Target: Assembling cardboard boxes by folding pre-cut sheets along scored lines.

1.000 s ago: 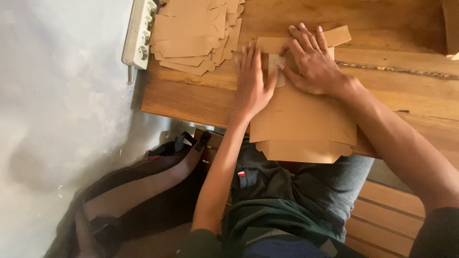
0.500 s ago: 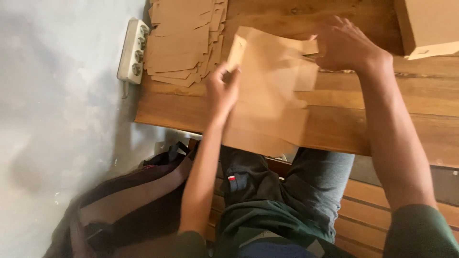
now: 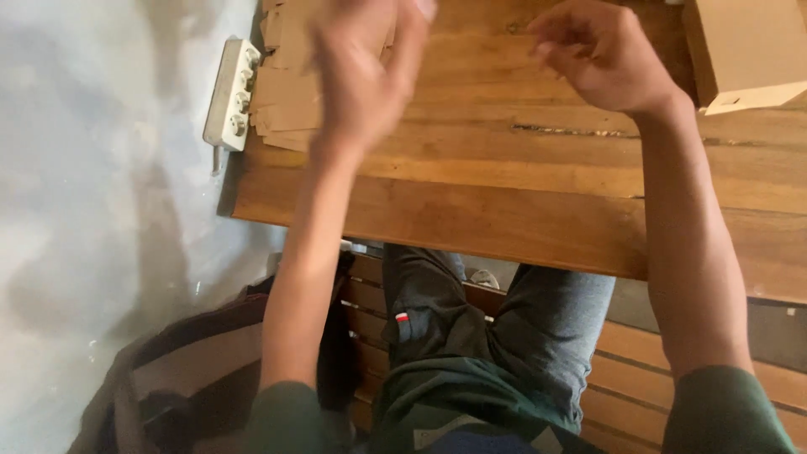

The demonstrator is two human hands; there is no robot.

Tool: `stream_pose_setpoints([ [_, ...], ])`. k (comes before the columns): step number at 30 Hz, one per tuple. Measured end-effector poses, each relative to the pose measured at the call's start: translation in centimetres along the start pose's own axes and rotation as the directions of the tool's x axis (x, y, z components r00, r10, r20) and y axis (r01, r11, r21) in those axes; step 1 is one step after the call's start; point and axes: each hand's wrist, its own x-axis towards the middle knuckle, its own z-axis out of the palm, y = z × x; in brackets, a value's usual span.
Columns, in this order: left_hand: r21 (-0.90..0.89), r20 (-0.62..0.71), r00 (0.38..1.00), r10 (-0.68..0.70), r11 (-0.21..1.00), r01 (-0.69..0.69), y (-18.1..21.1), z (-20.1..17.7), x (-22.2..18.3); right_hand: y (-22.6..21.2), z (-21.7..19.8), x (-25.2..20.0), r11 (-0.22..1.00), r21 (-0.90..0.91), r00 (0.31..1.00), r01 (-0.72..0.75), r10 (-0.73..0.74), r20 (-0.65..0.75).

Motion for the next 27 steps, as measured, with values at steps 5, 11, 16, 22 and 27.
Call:
stream_pose_setpoints([
  [5, -0.149, 0.531, 0.845, 0.060, 0.989, 0.023, 0.6, 2.7, -7.8, 3.1, -3.1, -0.4, 0.889, 0.118, 0.892, -0.442, 0.450, -0.050],
  [11, -0.048, 0.765, 0.643, -0.043, 0.991, 0.123, -2.8, 3.1, -12.9, 2.2, -2.9, -0.6, 0.666, 0.128, 0.674, -0.735, 0.738, 0.033],
  [16, -0.068, 0.739, 0.672, -0.035, 0.990, 0.127, -5.7, 4.7, -12.6, 1.6, -2.0, -1.0, 0.726, -0.269, 0.755, -0.633, 0.655, -0.007],
  [22, 0.264, 0.712, 0.646, -0.277, 0.957, 0.119, -11.3, 9.0, -12.0, 6.0, 1.3, -1.2, 0.708, -0.655, 0.958, -0.264, 0.273, -0.090],
  [27, 0.294, 0.733, 0.616, -0.289, 0.951, 0.096, -17.5, 12.8, -11.1, 5.6, 5.4, 0.0, 0.702, -0.708, 0.995, -0.076, 0.005, -0.102],
])
